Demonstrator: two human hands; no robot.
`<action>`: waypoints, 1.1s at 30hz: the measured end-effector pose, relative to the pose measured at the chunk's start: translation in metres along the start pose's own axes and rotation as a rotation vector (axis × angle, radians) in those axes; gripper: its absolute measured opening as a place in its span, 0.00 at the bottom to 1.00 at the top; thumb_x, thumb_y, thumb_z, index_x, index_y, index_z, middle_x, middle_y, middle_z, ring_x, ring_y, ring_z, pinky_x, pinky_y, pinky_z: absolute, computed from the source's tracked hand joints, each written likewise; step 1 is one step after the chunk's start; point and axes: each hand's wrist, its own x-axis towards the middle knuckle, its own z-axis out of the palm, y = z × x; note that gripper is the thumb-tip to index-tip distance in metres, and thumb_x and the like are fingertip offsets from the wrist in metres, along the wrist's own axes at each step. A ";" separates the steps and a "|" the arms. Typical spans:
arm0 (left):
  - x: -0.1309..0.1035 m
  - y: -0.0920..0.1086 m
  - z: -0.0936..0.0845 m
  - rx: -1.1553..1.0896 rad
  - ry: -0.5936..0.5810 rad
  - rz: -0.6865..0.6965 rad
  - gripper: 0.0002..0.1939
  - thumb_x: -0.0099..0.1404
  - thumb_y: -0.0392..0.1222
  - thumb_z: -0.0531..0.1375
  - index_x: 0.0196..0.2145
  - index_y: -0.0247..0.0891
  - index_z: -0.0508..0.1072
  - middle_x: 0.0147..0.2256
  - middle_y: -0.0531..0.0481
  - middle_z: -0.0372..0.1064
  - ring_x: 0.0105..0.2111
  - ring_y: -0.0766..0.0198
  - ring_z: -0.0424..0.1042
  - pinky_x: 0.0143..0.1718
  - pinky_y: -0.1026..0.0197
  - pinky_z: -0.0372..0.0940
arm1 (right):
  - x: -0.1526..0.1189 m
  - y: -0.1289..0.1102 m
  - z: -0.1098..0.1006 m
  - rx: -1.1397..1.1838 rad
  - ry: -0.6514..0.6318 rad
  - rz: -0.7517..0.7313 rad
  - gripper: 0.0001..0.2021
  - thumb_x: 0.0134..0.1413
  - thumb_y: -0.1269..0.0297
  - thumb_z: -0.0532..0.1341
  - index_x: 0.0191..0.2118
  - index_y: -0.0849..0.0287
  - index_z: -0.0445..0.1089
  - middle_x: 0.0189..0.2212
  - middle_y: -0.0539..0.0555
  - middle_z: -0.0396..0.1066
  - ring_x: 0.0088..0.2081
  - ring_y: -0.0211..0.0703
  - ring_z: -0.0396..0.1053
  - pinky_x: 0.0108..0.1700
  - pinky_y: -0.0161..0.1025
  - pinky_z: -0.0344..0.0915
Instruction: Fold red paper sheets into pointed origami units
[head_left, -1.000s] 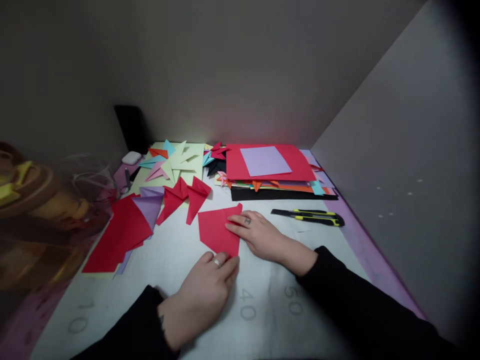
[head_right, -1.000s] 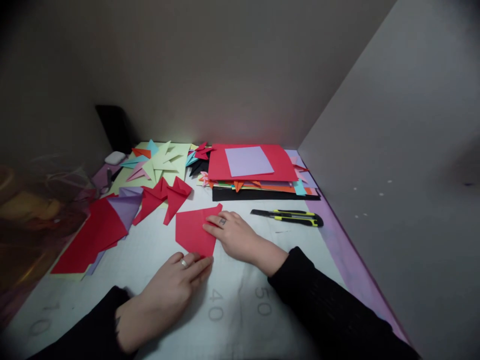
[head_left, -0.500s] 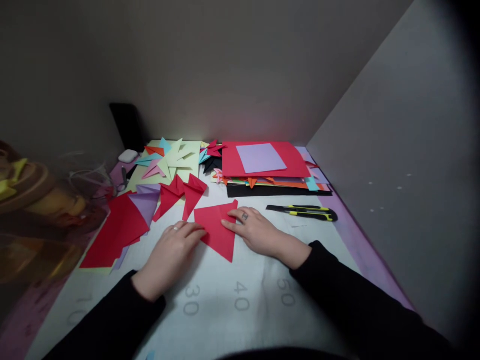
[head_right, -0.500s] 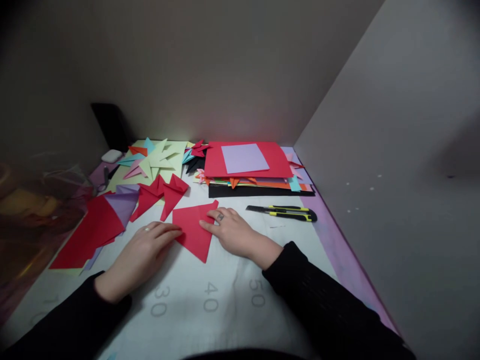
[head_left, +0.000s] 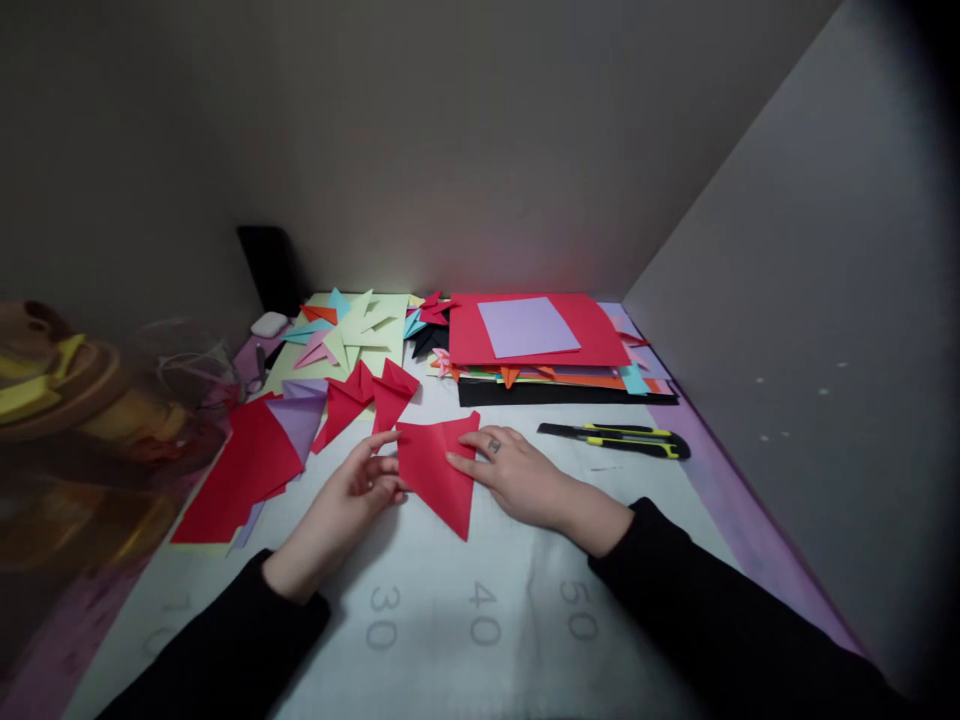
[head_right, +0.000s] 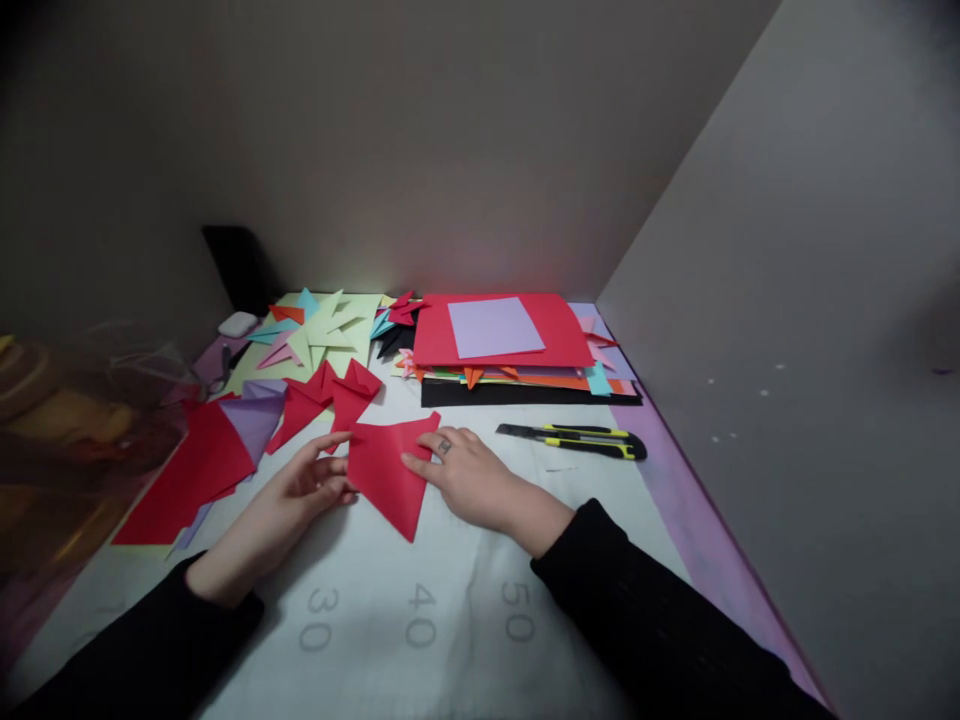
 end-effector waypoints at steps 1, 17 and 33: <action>0.001 -0.002 0.000 0.129 -0.024 0.067 0.22 0.60 0.39 0.59 0.53 0.41 0.64 0.39 0.46 0.70 0.37 0.60 0.72 0.39 0.56 0.67 | 0.000 0.000 0.000 0.000 -0.002 0.002 0.25 0.57 0.75 0.54 0.60 0.52 0.61 0.56 0.62 0.61 0.53 0.55 0.58 0.52 0.53 0.57; 0.071 0.041 -0.013 0.909 -0.720 0.541 0.10 0.66 0.45 0.56 0.35 0.39 0.76 0.33 0.47 0.74 0.36 0.61 0.69 0.43 0.60 0.61 | -0.015 -0.003 0.001 0.092 0.126 -0.220 0.16 0.65 0.72 0.49 0.54 0.56 0.67 0.50 0.56 0.69 0.52 0.48 0.61 0.50 0.48 0.60; 0.068 0.041 0.012 1.144 -0.440 0.301 0.09 0.61 0.44 0.61 0.29 0.38 0.77 0.29 0.48 0.76 0.30 0.61 0.70 0.32 0.63 0.57 | -0.028 -0.011 0.005 0.252 0.184 -0.390 0.11 0.63 0.72 0.52 0.45 0.58 0.70 0.44 0.55 0.73 0.46 0.42 0.67 0.46 0.42 0.64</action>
